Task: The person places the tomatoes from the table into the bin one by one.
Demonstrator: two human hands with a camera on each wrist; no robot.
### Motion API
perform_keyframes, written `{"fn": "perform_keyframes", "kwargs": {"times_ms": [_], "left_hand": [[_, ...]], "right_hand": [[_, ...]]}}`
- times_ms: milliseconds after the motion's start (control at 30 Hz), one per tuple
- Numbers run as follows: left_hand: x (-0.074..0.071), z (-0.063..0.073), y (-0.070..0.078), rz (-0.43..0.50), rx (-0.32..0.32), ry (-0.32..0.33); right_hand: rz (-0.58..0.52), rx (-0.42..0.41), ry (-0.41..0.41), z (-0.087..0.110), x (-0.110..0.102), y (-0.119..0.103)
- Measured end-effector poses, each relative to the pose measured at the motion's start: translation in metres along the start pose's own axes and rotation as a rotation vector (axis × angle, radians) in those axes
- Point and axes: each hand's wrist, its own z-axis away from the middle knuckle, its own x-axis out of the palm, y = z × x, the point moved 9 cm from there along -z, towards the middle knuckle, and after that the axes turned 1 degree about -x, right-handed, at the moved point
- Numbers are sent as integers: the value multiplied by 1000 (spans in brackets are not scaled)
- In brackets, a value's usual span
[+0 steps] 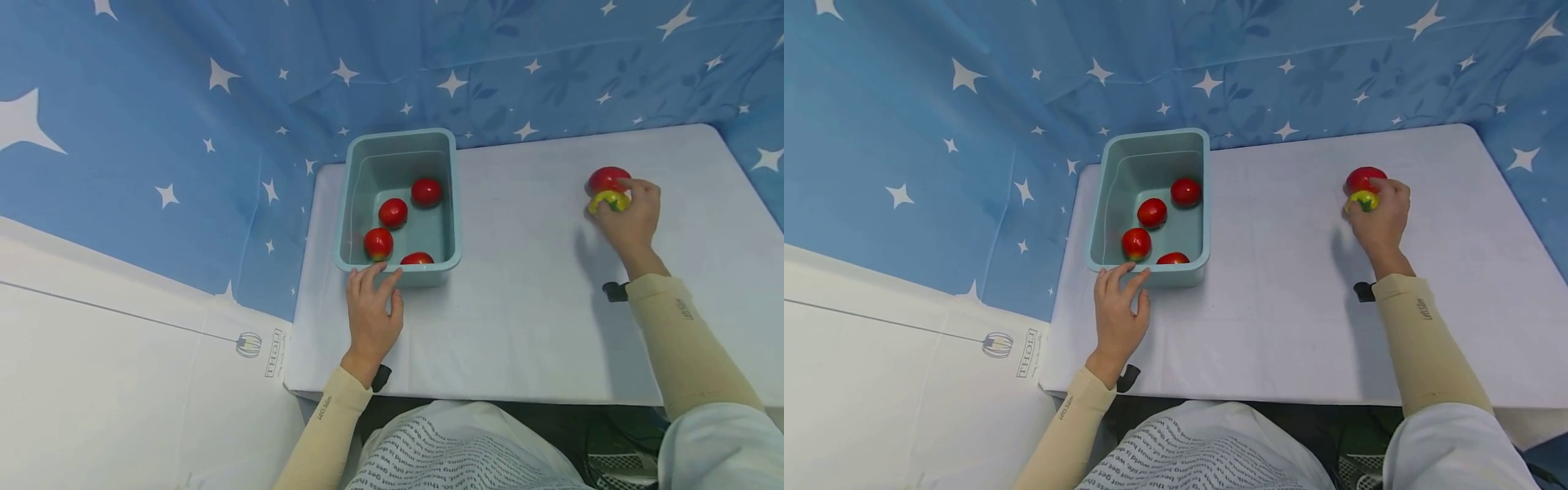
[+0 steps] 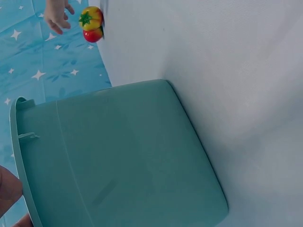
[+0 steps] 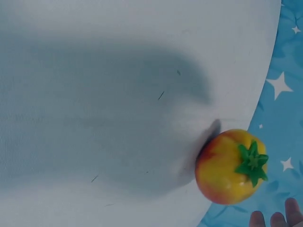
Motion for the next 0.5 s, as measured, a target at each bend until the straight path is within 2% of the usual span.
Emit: {"fn": "perform_keyframes", "kwargs": {"times_ms": [267, 500], "left_hand": [[0, 0, -2, 3, 5, 13], [1, 1, -4, 4, 8, 19]], "right_hand": [[48, 77, -123, -2, 14, 16], [75, 82, -141, -3, 23, 27]]}}
